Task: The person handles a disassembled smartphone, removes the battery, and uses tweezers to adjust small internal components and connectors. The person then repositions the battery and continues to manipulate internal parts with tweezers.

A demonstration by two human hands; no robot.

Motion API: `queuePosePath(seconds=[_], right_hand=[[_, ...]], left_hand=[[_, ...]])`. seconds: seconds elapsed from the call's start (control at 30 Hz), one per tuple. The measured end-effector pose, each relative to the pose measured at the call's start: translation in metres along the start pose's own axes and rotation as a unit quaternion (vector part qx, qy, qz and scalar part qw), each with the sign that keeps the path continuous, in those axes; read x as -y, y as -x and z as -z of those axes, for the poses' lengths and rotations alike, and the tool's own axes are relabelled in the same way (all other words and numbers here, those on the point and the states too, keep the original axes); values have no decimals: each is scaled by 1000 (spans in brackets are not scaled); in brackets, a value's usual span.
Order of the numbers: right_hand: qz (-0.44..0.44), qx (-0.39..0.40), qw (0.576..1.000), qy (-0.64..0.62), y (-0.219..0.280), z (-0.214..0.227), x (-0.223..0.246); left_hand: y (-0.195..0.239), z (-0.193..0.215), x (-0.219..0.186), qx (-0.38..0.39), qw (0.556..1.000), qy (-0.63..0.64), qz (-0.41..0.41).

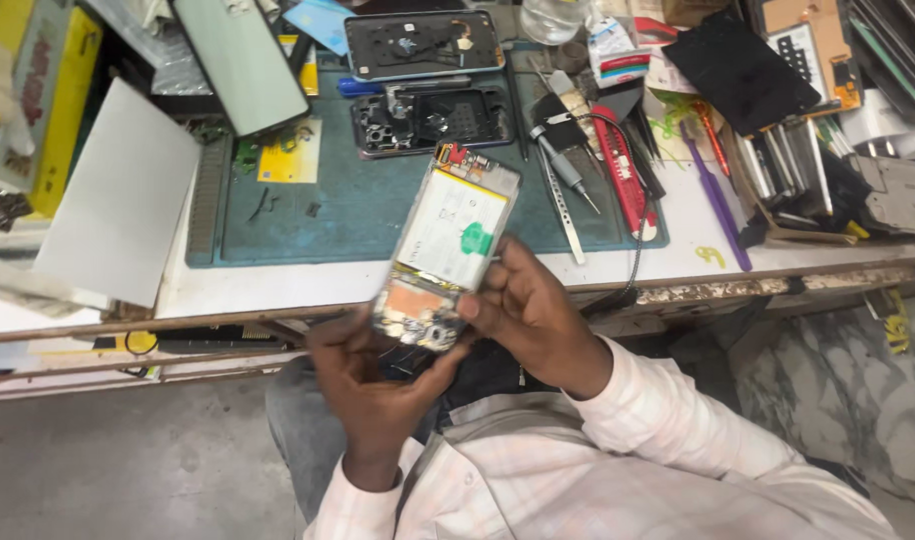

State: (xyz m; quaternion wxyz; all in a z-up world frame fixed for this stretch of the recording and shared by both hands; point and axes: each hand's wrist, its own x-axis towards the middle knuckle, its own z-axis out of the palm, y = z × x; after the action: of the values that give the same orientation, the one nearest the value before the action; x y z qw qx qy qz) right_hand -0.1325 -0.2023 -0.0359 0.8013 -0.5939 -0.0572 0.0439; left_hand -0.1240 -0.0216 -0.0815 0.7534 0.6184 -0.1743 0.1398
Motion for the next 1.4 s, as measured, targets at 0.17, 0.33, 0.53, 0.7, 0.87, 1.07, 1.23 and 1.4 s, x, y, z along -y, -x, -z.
queuePosePath(seconds=[0.17,0.33,0.53,0.7,0.87,1.07,1.23,1.4], right_hand=[[30,31,993,110,-21,8,17],[30,108,977,183,-46,20,59],[-28,164,961,223,-87,34,89],[-68,148,945,284,-114,52,89],[-50,185,943,274,-124,58,80],[-7,181,947,267,-121,55,73],[50,113,936,328,-121,58,78],[135,87,908,387,-118,63,80]], left_hand=[[-18,25,-23,109,991,-57,54],[-89,42,-37,68,988,46,128],[-143,34,-19,111,970,114,184],[-154,29,11,92,963,160,194],[-159,29,22,68,968,149,188],[-166,27,21,55,967,159,191],[-177,17,19,62,970,139,190],[-173,14,21,56,972,112,198]])
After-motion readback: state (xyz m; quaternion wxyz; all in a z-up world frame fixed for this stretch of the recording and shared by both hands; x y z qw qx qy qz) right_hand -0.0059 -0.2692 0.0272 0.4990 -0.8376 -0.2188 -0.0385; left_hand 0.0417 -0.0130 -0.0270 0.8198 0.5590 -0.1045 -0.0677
